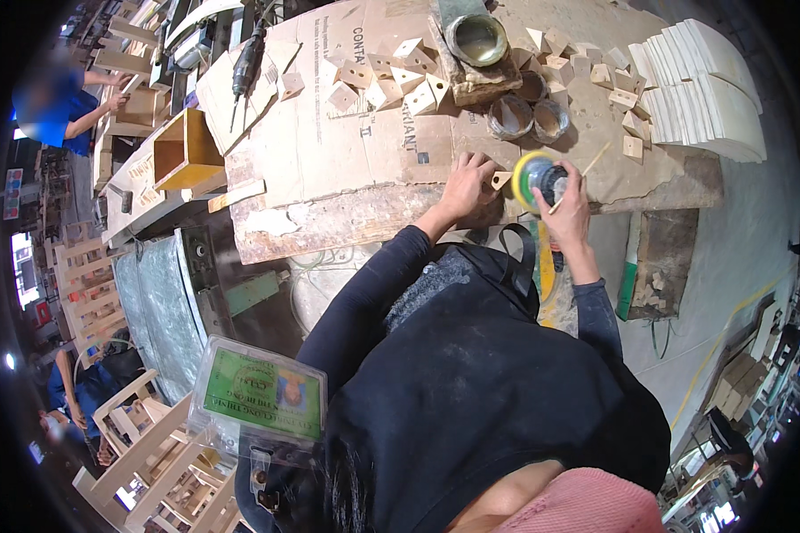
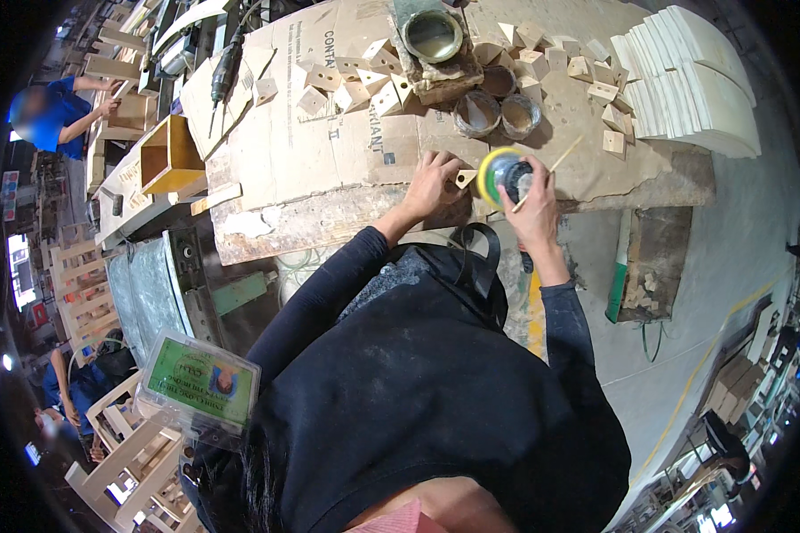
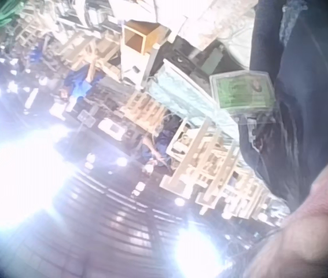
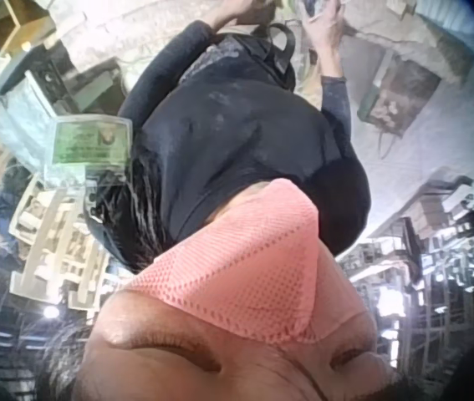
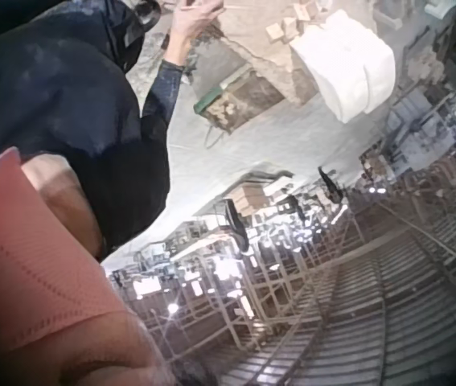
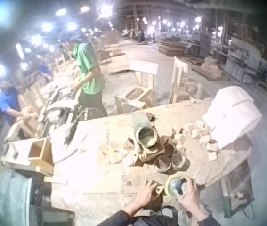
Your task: The person repeatedly picks up small wooden blocks from a workbench, applies glue to their surfaces using a small stick, and places them into a yellow container. The process is repetitive and involves handling multiple identical blocks one by one.
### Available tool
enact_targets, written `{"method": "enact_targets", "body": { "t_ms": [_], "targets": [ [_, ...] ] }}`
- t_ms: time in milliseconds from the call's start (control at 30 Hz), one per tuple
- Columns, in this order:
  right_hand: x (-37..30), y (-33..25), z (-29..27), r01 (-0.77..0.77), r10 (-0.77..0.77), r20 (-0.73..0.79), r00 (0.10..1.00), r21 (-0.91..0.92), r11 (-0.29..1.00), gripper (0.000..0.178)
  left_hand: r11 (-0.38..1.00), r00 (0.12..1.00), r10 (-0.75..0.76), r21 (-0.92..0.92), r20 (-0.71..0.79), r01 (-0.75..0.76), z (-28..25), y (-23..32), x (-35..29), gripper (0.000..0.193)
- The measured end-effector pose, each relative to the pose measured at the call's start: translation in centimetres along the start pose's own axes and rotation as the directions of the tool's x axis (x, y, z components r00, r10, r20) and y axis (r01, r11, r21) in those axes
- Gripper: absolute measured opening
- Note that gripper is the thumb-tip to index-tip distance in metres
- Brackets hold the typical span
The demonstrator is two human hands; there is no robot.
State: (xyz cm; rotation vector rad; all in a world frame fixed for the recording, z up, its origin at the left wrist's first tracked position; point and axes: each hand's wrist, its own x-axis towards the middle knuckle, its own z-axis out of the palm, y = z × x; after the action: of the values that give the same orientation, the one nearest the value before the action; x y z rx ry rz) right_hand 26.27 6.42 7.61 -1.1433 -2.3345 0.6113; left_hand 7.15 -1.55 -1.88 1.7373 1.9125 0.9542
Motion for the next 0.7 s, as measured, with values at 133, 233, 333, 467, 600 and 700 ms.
{"method": "enact_targets", "body": {
  "t_ms": [133, 233, 333, 467, 600, 700],
  "targets": [
    [0.0, 2.7, -1.0, -0.081, 0.077, -0.064, 0.995, -0.057, 0.995, 0.062, 0.998, 0.999, -0.007, -0.061, -0.052, 0.004, -0.6, 0.4, -0.4, 0.043],
    [0.7, 4.8, -1.2, -0.173, 0.156, -0.127, 0.979, -0.131, 0.976, 0.063, 0.98, 0.992, -0.114, -0.174, -0.062, 0.101, -1.9, 1.4, -0.4, 0.046],
    [2.0, 7.5, -0.8, -0.249, 0.218, -0.172, 0.961, -0.185, 0.951, 0.067, 0.884, 0.974, -0.227, -0.418, 0.01, 0.21, -3.0, 1.7, -0.3, 0.045],
    [3.3, 8.5, -1.7, -0.255, 0.232, -0.114, 0.966, -0.273, 0.928, 0.069, 0.547, 0.924, -0.376, -0.79, 0.063, 0.277, -4.3, 2.9, -1.1, 0.038],
    [5.5, 4.9, -4.4, -0.076, 0.063, -0.103, 0.993, -0.124, 0.989, 0.061, 0.236, 0.864, -0.463, -0.912, 0.198, 0.335, -7.5, 3.4, -2.0, 0.041],
    [8.2, 0.9, -5.6, 0.094, -0.034, -0.132, 0.991, 0.476, 0.874, 0.05, -0.012, 0.886, -0.362, -0.952, 0.29, 0.307, -9.6, 3.5, -2.2, 0.05]
  ]
}}
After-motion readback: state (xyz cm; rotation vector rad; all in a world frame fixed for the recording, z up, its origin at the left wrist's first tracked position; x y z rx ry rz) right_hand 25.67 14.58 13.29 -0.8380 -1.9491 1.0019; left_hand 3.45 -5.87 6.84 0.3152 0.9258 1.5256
